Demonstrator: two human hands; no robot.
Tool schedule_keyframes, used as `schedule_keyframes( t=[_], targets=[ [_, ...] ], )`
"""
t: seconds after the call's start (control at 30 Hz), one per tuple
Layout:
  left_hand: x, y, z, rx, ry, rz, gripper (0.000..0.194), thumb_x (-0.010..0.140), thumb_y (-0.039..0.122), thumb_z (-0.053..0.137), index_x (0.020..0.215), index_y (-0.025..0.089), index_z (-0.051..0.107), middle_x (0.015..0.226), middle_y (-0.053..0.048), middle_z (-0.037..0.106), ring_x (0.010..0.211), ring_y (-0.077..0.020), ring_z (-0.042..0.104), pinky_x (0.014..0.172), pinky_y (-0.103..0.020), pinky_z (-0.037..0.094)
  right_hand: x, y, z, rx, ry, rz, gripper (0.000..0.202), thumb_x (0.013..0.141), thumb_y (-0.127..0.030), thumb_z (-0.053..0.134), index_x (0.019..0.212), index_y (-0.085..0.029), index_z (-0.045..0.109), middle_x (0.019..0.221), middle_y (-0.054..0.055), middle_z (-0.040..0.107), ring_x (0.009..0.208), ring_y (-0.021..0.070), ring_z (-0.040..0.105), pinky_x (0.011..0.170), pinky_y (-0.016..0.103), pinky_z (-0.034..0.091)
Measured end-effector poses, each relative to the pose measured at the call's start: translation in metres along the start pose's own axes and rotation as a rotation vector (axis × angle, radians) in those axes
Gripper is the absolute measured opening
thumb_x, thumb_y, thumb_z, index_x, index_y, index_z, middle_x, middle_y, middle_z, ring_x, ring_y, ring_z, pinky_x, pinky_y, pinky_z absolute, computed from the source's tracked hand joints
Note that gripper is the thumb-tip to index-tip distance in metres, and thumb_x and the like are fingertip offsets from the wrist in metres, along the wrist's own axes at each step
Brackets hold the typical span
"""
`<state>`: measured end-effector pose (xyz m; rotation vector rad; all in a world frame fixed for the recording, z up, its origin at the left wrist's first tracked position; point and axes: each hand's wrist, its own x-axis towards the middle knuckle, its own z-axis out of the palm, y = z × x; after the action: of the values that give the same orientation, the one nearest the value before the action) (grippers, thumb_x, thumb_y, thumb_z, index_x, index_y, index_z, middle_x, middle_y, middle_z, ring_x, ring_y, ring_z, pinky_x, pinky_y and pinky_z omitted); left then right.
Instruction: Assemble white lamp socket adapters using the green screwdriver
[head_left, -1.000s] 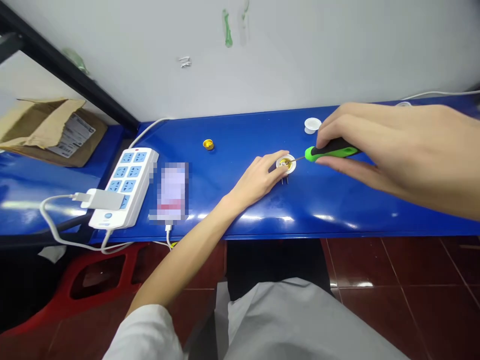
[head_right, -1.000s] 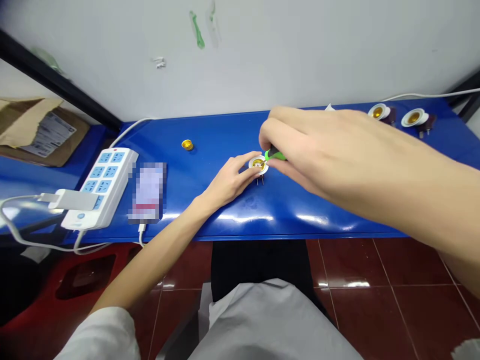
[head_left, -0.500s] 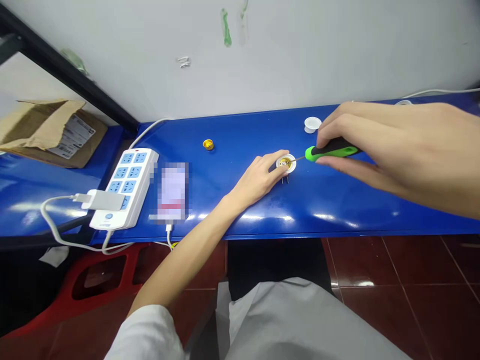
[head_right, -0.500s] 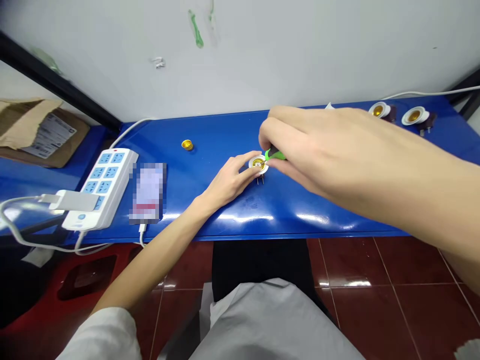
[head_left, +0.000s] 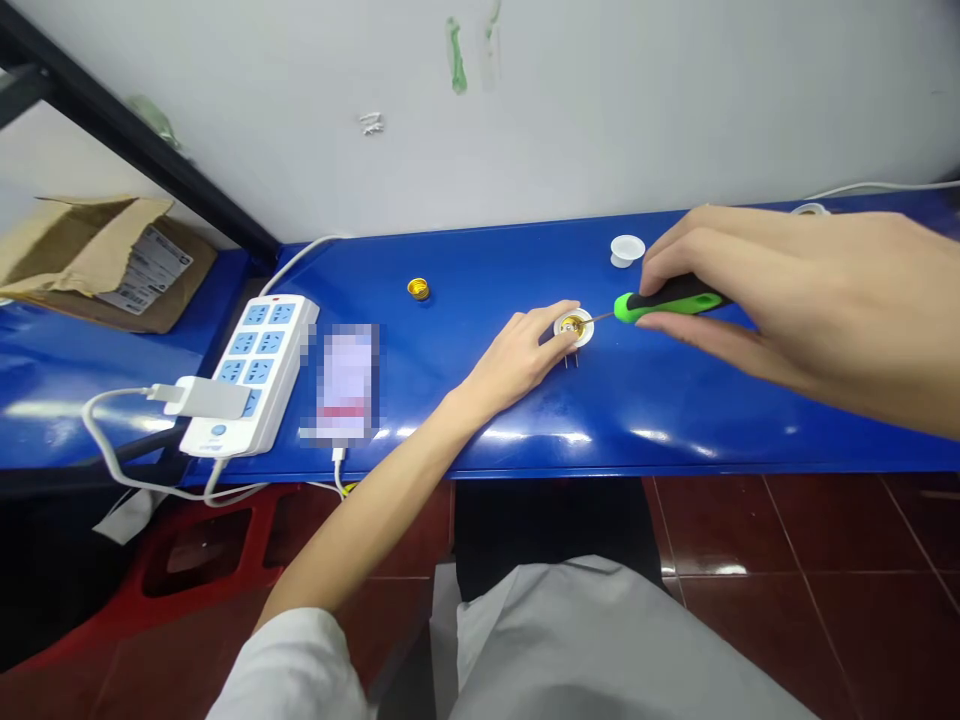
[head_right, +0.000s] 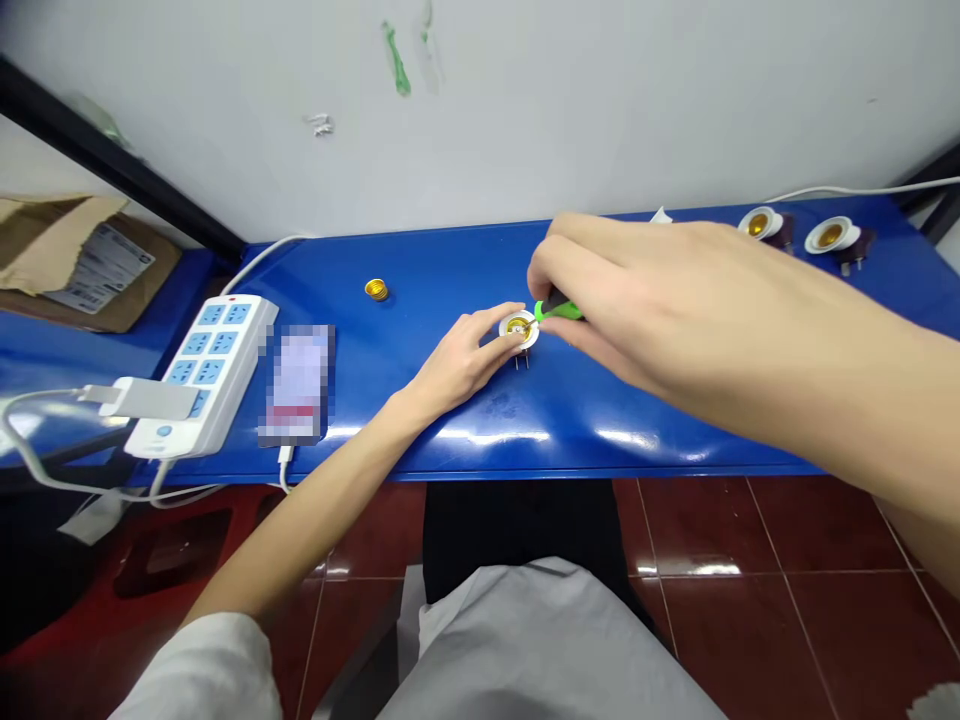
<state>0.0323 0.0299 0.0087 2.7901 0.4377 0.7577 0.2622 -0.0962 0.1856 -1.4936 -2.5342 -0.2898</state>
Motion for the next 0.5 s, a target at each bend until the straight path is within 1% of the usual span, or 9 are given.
schedule_keyframes(
  t=[0.1, 0.27, 0.37, 0.5],
  targets=[
    [0.0002, -0.0004, 0.0005, -0.007, -0.001, -0.002, 0.042, 0.116, 0.041, 0.042, 0.145, 0.025, 0.068, 0.163, -0.016, 0.06, 0.146, -0.0275, 0.061, 0.111, -0.048, 0.053, -0.0003, 0.0, -0.0005, 0.0, -0.007, -0.01, 0.03, 0.108, -0.047, 0.043, 0.117, -0.023, 0.058, 0.111, 0.004, 0.068, 0.071, 0.0169, 0.06, 0.057, 0.03, 0.036],
    [0.0004, -0.0004, 0.0008, 0.0, -0.004, -0.004, 0.043, 0.116, 0.041, 0.041, 0.144, 0.023, 0.068, 0.162, -0.017, 0.06, 0.146, -0.0284, 0.061, 0.11, -0.049, 0.053, -0.0007, -0.0006, -0.0008, -0.012, 0.004, -0.013, 0.03, 0.108, -0.044, 0.042, 0.118, -0.021, 0.058, 0.112, 0.004, 0.068, 0.069, 0.0166, 0.057, 0.058, 0.03, 0.034],
    [0.0005, -0.0002, 0.0007, 0.01, 0.001, -0.001, 0.043, 0.116, 0.042, 0.041, 0.143, 0.023, 0.068, 0.162, -0.017, 0.06, 0.145, -0.0279, 0.062, 0.11, -0.048, 0.053, -0.0012, -0.0018, -0.0007, -0.009, 0.005, -0.01, 0.032, 0.109, -0.046, 0.041, 0.117, -0.021, 0.06, 0.111, 0.004, 0.068, 0.069, 0.0155, 0.056, 0.058, 0.029, 0.032],
    [0.0006, -0.0001, 0.0008, 0.009, -0.005, -0.003, 0.042, 0.116, 0.041, 0.041, 0.143, 0.022, 0.068, 0.163, -0.017, 0.059, 0.145, -0.0278, 0.062, 0.111, -0.047, 0.053, -0.0014, -0.0038, -0.0004, -0.017, 0.013, -0.007, 0.038, 0.111, -0.049, 0.037, 0.114, -0.02, 0.061, 0.106, 0.005, 0.068, 0.062, 0.013, 0.049, 0.054, 0.028, 0.027]
  ],
)
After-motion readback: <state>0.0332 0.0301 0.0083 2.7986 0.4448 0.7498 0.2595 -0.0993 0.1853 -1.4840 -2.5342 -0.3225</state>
